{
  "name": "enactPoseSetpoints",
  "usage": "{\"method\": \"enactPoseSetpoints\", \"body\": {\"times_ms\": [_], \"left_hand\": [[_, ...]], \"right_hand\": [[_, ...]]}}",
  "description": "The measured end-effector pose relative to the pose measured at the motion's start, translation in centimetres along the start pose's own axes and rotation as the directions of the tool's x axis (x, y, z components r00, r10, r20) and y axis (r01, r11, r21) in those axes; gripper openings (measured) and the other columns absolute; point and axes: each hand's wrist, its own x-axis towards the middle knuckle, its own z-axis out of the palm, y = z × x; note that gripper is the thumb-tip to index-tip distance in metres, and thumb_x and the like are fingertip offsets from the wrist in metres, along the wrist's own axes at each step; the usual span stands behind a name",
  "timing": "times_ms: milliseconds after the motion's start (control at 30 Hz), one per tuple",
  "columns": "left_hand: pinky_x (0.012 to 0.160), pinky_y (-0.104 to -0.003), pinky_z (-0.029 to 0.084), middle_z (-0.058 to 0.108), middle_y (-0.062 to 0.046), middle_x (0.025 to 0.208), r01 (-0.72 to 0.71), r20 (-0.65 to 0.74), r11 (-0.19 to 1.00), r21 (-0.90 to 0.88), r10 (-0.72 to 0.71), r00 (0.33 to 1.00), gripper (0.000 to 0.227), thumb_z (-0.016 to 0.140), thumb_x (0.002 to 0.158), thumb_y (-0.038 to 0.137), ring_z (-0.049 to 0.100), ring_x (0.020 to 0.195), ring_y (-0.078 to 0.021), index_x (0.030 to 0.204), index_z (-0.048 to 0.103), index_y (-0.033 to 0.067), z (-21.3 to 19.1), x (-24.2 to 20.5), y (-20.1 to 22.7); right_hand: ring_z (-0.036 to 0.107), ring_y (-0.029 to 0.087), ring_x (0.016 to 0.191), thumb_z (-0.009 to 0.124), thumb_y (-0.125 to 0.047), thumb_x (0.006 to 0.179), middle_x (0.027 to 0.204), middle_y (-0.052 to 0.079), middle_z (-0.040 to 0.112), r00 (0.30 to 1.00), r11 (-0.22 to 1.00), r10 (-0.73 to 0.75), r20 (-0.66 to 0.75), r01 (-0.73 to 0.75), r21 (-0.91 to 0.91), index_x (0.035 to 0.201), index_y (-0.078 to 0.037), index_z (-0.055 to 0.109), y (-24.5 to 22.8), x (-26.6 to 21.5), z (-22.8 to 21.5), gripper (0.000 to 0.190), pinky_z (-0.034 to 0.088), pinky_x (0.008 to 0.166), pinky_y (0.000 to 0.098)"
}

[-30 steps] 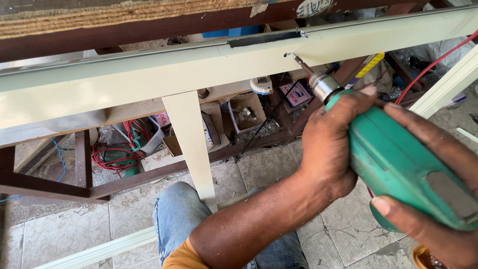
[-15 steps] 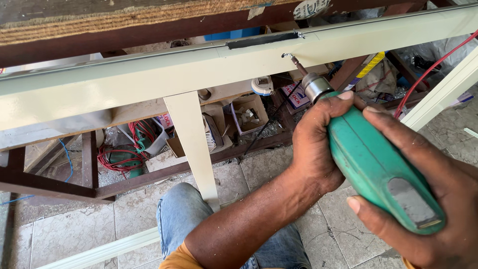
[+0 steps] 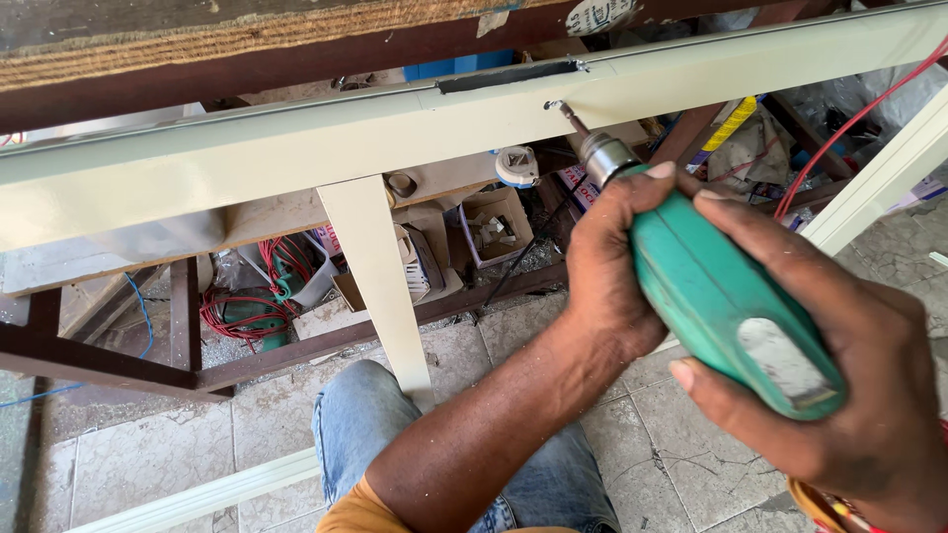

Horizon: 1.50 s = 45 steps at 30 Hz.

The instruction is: The person uses a power drill to create pilot holes in a white window frame. They then use a hammer and chisel to carve out a recess for a metal lock mechanism. Finally, they secure the lock into the frame using a screwdriver.

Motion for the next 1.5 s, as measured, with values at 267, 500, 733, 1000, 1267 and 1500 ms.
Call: {"method": "enactPoseSetpoints", "body": {"times_ms": [267,500,733,1000,1267,1500], "left_hand": [[0.086,-0.041,0.056,0.062,-0.012,0.099,-0.043,-0.058,0.999,-0.002,0.043,0.997,0.028,0.066,0.095,0.029,0.063,0.091,-0.0234,0.106,0.061,0.0036,0.4,0.7,-0.1],[0.084,-0.043,0.056,0.062,-0.011,0.096,-0.017,-0.087,0.998,0.055,0.022,0.996,0.027,0.065,0.095,0.03,0.063,0.089,-0.0238,0.105,0.061,0.0045,0.2,1.1,0.0],[0.086,-0.042,0.056,0.064,-0.012,0.098,-0.03,-0.095,0.997,0.065,0.036,0.995,0.028,0.065,0.093,0.028,0.064,0.09,-0.0234,0.106,0.062,0.0033,0.8,1.1,0.2],[0.083,-0.04,0.057,0.069,-0.009,0.096,-0.13,-0.134,0.741,0.659,0.286,0.949,0.035,0.06,0.094,0.037,0.067,0.087,-0.0217,0.11,0.066,0.007,0.1,-2.2,2.6],[0.079,-0.038,0.049,0.066,-0.003,0.103,-0.119,0.852,-0.988,0.103,0.026,0.523,0.028,0.072,0.091,0.013,0.056,0.094,-0.0211,0.119,0.076,0.0175,-1.9,2.2,12.9],[0.081,-0.039,0.053,0.067,0.0,0.102,-0.239,0.858,-0.971,-0.013,-0.134,0.496,0.012,0.075,0.093,0.018,0.058,0.097,-0.0199,0.104,0.079,0.0147,-2.0,3.7,14.8]], "right_hand": [[0.074,0.03,0.11,0.078,-0.026,0.069,0.128,0.024,0.069,0.999,0.982,0.053,0.0,-0.052,0.179,0.15,-0.001,0.05,0.5,0.1,-0.4,0.089,0.057,0.093,0.0366],[0.068,0.025,0.122,0.076,-0.035,0.077,0.14,0.019,0.061,0.997,0.938,0.077,-0.001,-0.072,0.339,0.155,-0.001,0.046,0.4,-0.2,0.2,0.091,0.057,0.1,0.034],[0.065,0.025,0.125,0.073,-0.027,0.077,0.137,0.018,0.065,0.993,0.951,0.084,-0.079,-0.056,0.304,0.148,0.002,0.053,0.6,-0.7,0.1,0.079,0.05,0.106,0.034],[0.071,0.029,0.112,0.071,-0.023,0.079,0.13,0.022,0.066,0.966,0.717,0.244,-0.084,-0.121,0.686,0.148,0.006,0.051,-0.5,-1.4,0.9,0.077,0.063,0.091,0.0408],[0.072,0.031,0.111,0.069,-0.02,0.077,0.13,0.022,0.065,0.968,0.692,0.239,-0.081,-0.111,0.714,0.147,0.007,0.049,0.1,-1.6,1.0,0.078,0.066,0.086,0.0425],[0.072,0.035,0.102,0.072,-0.013,0.074,0.128,0.025,0.066,0.967,0.577,0.242,-0.084,-0.074,0.814,0.15,0.009,0.049,0.6,-2.9,-1.0,0.082,0.063,0.086,0.045]]}}
